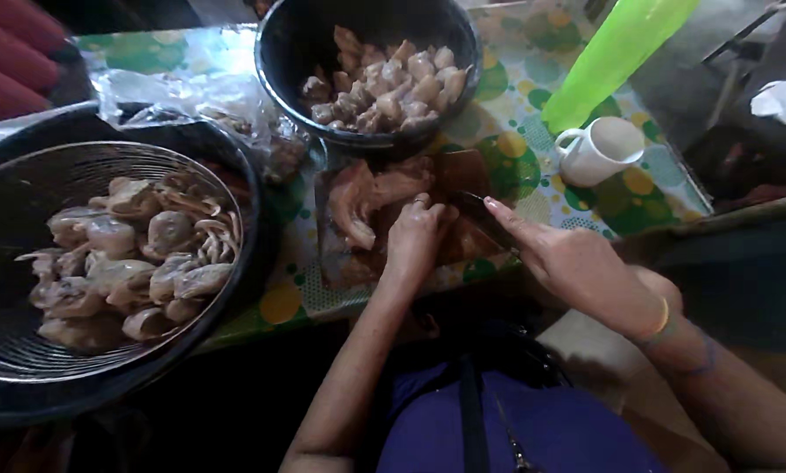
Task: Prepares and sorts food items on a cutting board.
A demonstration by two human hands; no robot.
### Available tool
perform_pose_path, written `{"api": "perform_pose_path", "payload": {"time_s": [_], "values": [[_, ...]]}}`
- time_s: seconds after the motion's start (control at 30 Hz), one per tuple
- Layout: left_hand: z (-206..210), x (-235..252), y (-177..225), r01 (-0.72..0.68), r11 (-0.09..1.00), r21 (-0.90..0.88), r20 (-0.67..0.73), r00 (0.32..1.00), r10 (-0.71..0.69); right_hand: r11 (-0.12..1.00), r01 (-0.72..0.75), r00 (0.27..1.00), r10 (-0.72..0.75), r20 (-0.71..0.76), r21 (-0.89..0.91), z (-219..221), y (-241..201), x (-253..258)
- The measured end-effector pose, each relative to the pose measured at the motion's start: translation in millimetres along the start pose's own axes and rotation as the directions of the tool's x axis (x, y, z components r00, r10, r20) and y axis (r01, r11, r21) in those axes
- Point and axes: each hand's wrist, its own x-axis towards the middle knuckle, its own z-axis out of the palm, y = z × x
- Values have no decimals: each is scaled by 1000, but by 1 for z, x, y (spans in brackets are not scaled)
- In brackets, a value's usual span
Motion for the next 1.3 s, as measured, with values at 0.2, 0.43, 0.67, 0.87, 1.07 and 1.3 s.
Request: {"api": "perform_pose_path", "payload": {"time_s": [0.2, 0.43, 0.67, 0.87, 1.07, 1.3], "values": [[1, -3, 2, -32, 999, -5, 17, 999, 32, 999, -49, 998, 48, 44, 22, 9, 0, 8], [-3, -16, 3, 1, 999, -36, 24, 1000, 0, 996, -46, 999, 46, -4, 77, -4, 8, -2], [-2, -23, -2, 28, 984, -178, -121, 991, -50, 999, -35, 987, 36, -159, 6, 5, -12, -12], [-2, -27, 0, 122, 971, -203, -115, 982, -148, 999, -18, 975, 10, -222, -36, -13, -22, -9], [-2, -27, -1, 138, 969, -203, -124, 979, -165, 999, 3, 999, -4, -45, -37, 2, -13, 2], [2, -32, -2, 145, 970, -197, -163, 970, -178, 997, -14, 1000, 11, -27, -80, 11, -27, 1]]}}
